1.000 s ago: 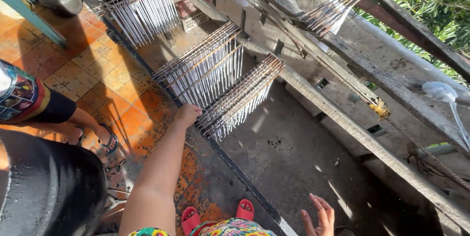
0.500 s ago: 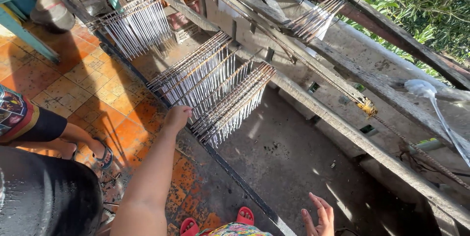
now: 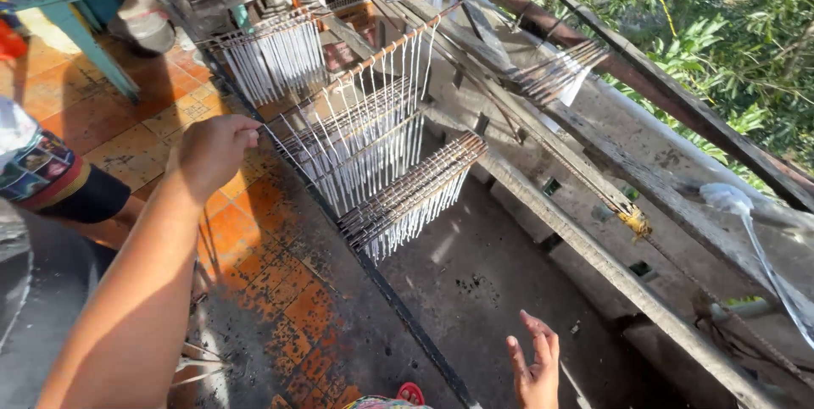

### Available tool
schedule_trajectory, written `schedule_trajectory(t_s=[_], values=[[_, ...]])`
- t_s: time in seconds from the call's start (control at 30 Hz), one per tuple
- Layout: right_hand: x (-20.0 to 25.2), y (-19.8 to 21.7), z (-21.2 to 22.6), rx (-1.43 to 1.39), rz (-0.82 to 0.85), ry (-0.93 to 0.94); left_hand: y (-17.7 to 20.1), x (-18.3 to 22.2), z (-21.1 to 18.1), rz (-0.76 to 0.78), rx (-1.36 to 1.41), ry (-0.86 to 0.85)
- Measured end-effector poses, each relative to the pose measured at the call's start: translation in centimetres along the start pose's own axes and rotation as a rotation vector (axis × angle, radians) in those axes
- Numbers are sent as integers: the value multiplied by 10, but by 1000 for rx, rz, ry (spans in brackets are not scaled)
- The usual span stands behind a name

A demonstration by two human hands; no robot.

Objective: Dipping racks of candle wicks into molten wax and hanging them on a frame to cool and dry.

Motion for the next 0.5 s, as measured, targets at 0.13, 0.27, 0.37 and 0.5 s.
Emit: schedule_trajectory(t_s=[0.13, 0.27, 0.37, 0.5], values=[[-30, -15, 51, 3, 62, 104, 65, 61, -11, 81, -77, 191], [-47, -29, 129, -44, 89, 343, 104, 125, 14, 98, -79, 227], [-48, -42, 205, -57, 112, 598, 129, 177, 48, 129, -28, 231], [-32, -68, 306, 58, 157, 943, 166, 259, 79, 225, -94, 279]])
Point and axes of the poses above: each hand's wrist, its own x-axis away from the middle knuckle, its own y-axis out of the back of the hand, z = x × y, the point moved 8 cm from there along -x, towards the middle knuckle, and after that the axes turned 5 degrees about -y, right-handed, at the moved point
